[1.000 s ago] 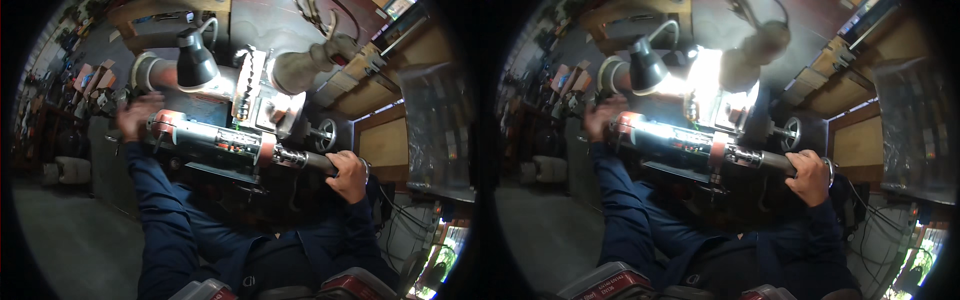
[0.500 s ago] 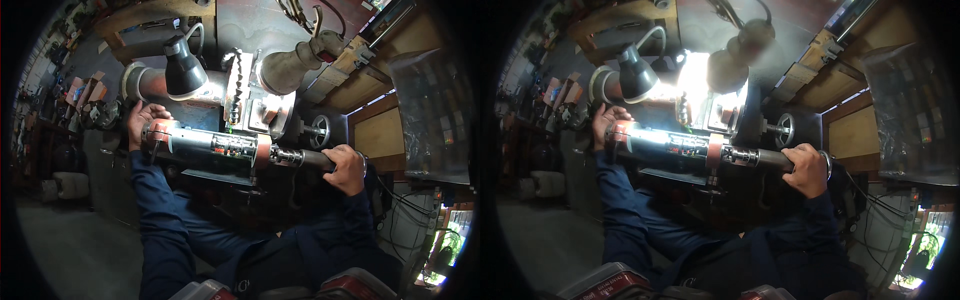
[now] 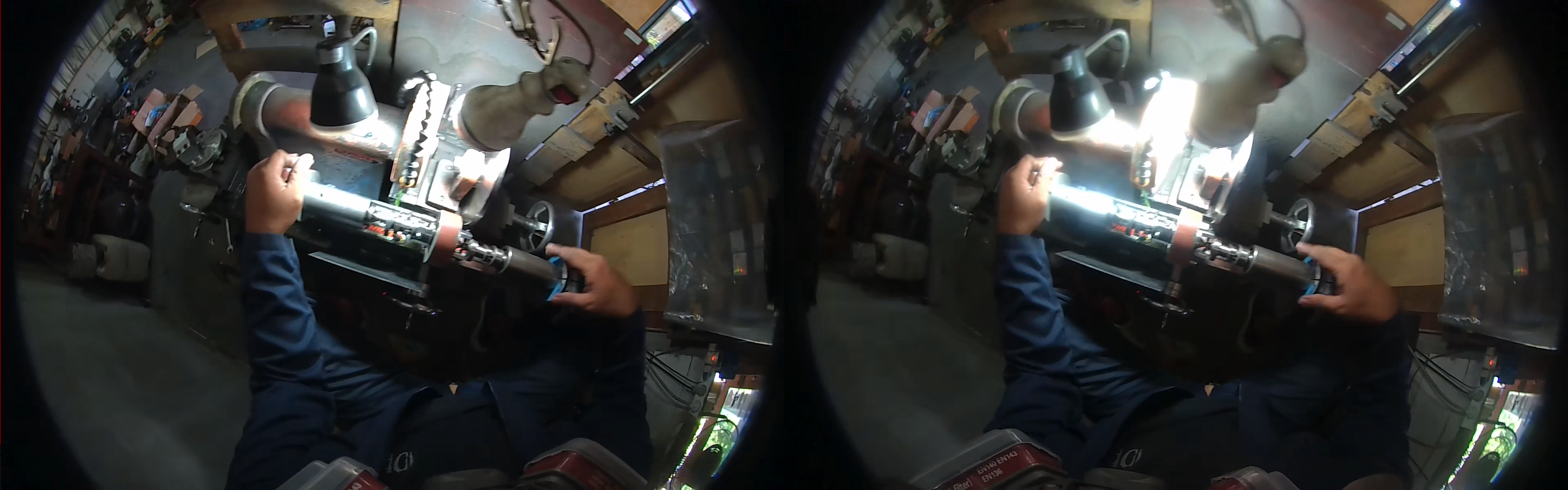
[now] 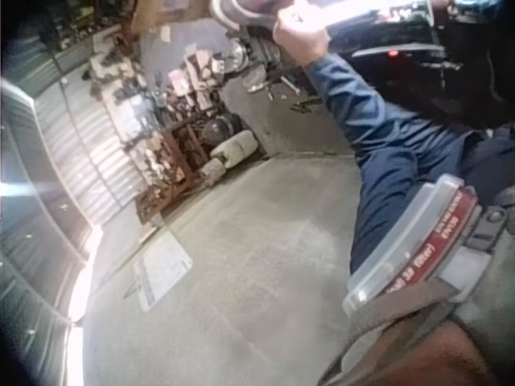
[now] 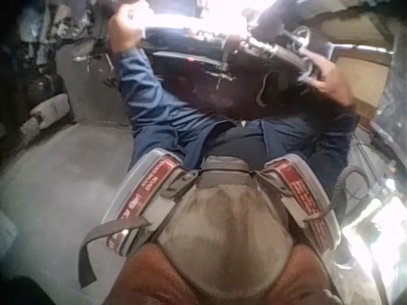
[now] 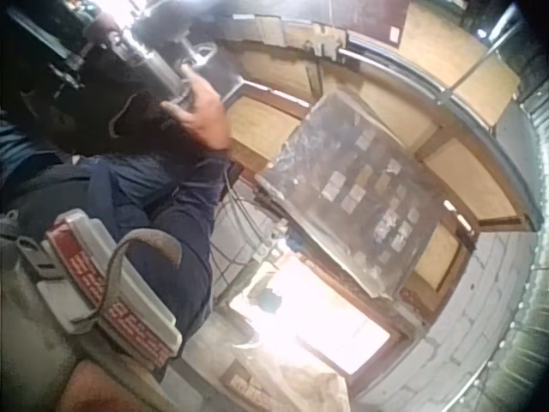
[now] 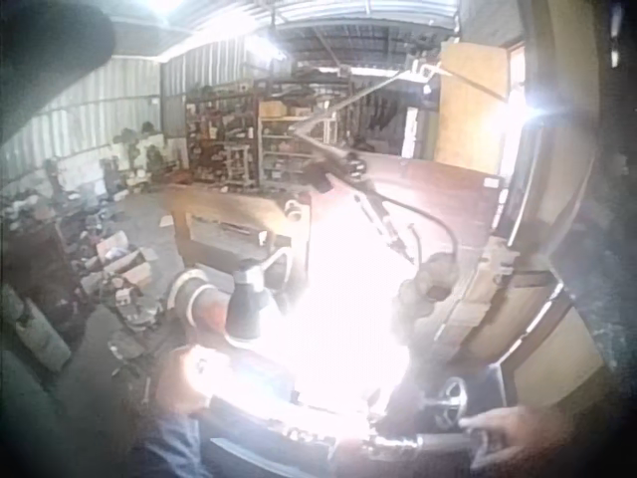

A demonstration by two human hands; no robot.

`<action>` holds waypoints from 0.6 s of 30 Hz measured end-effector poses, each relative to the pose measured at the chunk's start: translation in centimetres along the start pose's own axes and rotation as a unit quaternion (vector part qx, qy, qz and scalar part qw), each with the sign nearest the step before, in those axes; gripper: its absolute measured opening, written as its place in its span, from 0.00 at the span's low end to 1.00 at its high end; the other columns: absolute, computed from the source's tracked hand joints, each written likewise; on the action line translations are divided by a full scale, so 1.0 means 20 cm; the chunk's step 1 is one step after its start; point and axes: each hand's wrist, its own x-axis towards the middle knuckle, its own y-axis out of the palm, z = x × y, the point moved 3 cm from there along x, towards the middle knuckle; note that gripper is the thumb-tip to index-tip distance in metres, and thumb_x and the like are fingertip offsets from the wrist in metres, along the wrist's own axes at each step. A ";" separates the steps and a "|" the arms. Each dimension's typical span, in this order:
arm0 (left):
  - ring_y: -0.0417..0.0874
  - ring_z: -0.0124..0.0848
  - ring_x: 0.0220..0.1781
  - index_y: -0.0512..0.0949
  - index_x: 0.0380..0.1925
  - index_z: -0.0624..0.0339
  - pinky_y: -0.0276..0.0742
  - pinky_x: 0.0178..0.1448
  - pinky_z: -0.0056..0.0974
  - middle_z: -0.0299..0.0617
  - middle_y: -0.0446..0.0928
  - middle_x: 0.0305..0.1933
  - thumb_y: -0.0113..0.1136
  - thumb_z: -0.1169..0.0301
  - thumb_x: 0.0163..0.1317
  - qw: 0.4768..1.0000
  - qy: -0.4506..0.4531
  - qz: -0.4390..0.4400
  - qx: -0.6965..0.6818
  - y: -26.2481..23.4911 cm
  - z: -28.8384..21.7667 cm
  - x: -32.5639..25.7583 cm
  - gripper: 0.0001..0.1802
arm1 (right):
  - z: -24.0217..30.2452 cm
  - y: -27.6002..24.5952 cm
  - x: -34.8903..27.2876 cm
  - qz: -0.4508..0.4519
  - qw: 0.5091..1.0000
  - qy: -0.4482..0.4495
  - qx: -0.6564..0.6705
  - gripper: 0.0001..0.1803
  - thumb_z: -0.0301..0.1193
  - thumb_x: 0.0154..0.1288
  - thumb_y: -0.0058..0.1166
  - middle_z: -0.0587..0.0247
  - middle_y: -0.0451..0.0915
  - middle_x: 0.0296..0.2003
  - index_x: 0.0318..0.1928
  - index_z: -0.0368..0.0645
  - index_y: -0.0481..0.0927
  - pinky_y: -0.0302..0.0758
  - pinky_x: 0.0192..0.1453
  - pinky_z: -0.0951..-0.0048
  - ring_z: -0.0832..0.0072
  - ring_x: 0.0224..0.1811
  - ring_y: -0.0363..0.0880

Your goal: Use a caliper to measure a cylindrical part on a lathe and perform adjustments.

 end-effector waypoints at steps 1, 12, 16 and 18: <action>0.82 0.40 0.26 0.76 0.26 0.66 0.75 0.31 0.39 0.52 0.79 0.25 0.63 0.72 0.59 1.000 0.004 0.005 0.013 -0.01 -0.01 0.00 0.09 | -0.04 -0.08 0.01 0.052 0.985 -0.021 0.160 0.30 0.43 0.58 0.63 0.53 0.77 0.51 0.57 0.42 0.74 0.76 0.53 0.65 0.63 0.47 0.79; 0.79 0.22 0.32 0.75 0.31 0.67 0.75 0.38 0.29 0.47 0.84 0.42 0.59 0.75 0.63 0.997 -0.028 0.066 0.037 0.04 -0.06 0.06 0.06 | -1.36 0.35 0.21 0.162 0.949 0.189 0.193 0.21 0.43 0.74 0.43 0.63 0.81 0.35 0.43 0.35 0.79 0.70 0.50 0.71 0.74 0.40 0.73; 0.77 0.20 0.32 0.74 0.30 0.67 0.72 0.37 0.27 0.46 0.84 0.43 0.56 0.76 0.64 0.993 -0.036 0.099 0.047 0.08 -0.07 0.08 0.05 | -1.28 0.41 0.22 0.070 0.985 0.089 0.134 0.13 0.21 0.51 0.56 0.52 0.81 0.34 0.40 0.34 0.80 0.73 0.47 0.67 0.63 0.40 0.78; 0.77 0.21 0.31 0.73 0.28 0.68 0.73 0.35 0.29 0.48 0.84 0.43 0.58 0.74 0.63 0.994 -0.043 0.093 0.035 0.08 -0.07 0.09 0.08 | -1.23 0.40 0.26 0.006 0.998 0.036 0.059 0.14 0.19 0.50 0.54 0.50 0.82 0.35 0.41 0.35 0.80 0.74 0.47 0.65 0.60 0.40 0.79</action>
